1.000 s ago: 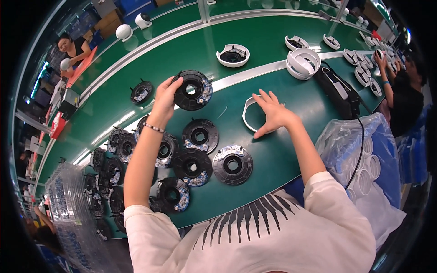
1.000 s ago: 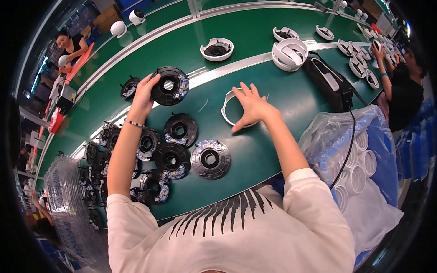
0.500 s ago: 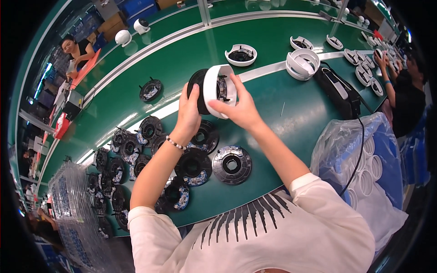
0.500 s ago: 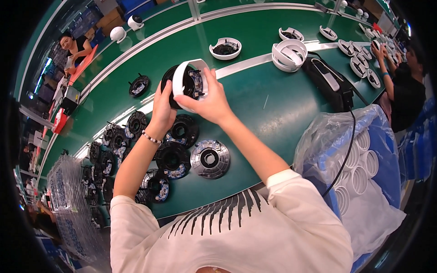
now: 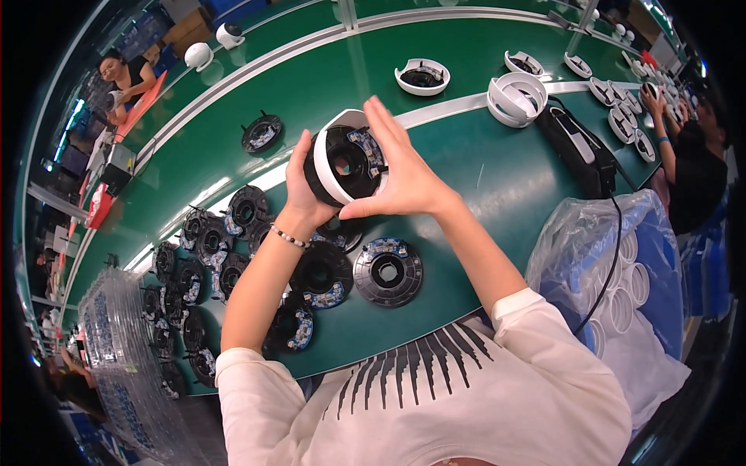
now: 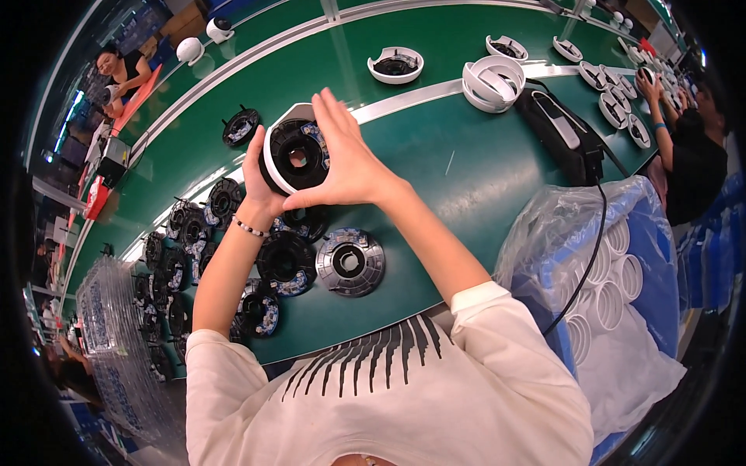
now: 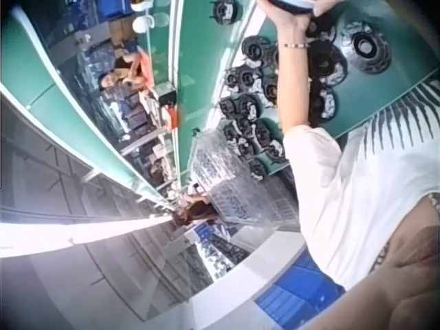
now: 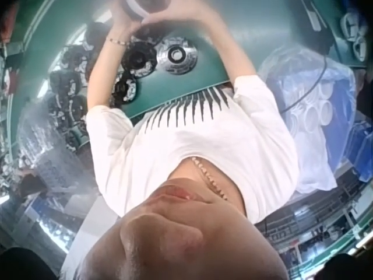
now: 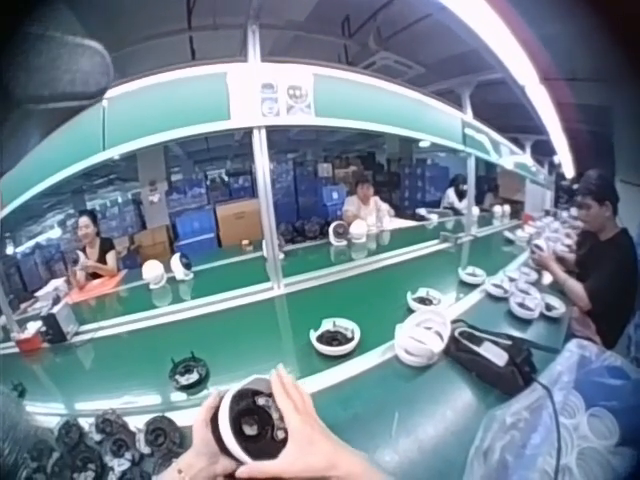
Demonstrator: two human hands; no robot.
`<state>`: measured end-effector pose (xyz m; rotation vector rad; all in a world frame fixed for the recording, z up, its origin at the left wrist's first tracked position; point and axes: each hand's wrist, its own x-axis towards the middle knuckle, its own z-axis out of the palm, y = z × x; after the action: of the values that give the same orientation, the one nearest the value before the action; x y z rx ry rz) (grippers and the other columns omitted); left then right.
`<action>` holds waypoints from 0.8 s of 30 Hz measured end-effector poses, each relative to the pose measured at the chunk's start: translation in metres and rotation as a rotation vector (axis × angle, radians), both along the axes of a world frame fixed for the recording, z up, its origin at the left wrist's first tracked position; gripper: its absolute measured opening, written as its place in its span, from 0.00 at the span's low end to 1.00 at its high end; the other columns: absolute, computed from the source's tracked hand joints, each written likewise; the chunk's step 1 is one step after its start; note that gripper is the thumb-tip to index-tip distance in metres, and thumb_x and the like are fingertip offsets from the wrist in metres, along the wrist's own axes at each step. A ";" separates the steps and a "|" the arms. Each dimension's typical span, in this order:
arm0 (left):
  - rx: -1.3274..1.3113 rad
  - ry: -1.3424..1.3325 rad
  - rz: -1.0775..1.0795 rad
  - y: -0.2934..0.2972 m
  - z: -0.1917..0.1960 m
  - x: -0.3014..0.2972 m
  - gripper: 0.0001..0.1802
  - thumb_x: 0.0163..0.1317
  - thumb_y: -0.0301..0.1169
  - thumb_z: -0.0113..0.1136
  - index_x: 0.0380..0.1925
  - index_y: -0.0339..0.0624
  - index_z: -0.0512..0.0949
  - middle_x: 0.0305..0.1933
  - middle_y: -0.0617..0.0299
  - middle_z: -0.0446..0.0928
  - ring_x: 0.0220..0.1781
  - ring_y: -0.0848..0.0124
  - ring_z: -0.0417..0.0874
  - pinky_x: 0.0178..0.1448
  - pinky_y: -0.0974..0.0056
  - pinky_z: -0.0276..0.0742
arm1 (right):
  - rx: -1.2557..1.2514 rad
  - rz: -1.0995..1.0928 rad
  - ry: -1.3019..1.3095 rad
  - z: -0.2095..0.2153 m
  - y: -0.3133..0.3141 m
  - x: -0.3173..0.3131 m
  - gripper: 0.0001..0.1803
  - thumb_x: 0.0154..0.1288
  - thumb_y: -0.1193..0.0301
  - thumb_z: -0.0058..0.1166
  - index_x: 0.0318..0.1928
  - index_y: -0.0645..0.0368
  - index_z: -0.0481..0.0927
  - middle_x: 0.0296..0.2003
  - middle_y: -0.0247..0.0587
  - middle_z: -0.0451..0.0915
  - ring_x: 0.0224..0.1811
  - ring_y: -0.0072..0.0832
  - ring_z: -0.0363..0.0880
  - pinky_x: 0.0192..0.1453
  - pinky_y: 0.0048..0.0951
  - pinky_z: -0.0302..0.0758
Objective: The recorder is manual assembling electronic components into circular white plastic housings on a production line.
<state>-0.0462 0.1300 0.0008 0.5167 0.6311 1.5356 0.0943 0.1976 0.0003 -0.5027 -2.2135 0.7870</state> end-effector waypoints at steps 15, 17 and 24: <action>0.202 -0.069 -0.010 -0.006 -0.012 0.011 0.42 0.52 0.65 0.30 0.48 0.38 0.65 0.48 0.55 0.69 0.49 0.66 0.71 0.53 0.62 0.69 | 0.121 -0.071 -0.033 0.000 -0.018 -0.003 0.67 0.19 0.46 0.67 0.58 0.72 0.48 0.57 0.59 0.51 0.58 0.49 0.52 0.60 0.40 0.55; 0.076 0.046 0.126 -0.008 -0.007 0.016 0.45 0.48 0.68 0.32 0.50 0.38 0.64 0.49 0.56 0.69 0.49 0.66 0.70 0.53 0.62 0.67 | 0.113 -0.112 -0.045 0.001 -0.020 -0.005 0.67 0.20 0.44 0.66 0.57 0.73 0.48 0.57 0.59 0.52 0.57 0.49 0.53 0.60 0.40 0.55; 0.164 0.040 0.175 -0.001 -0.010 0.022 0.32 0.55 0.52 0.42 0.52 0.39 0.61 0.51 0.54 0.67 0.51 0.64 0.69 0.55 0.61 0.65 | 0.008 -0.314 0.049 -0.004 -0.030 -0.016 0.64 0.27 0.41 0.62 0.57 0.73 0.47 0.57 0.60 0.50 0.57 0.50 0.51 0.58 0.43 0.52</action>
<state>-0.0241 0.1288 -0.0097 0.6312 0.5964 1.7555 0.0779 0.1677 -0.0036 -0.7952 -2.0251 0.6167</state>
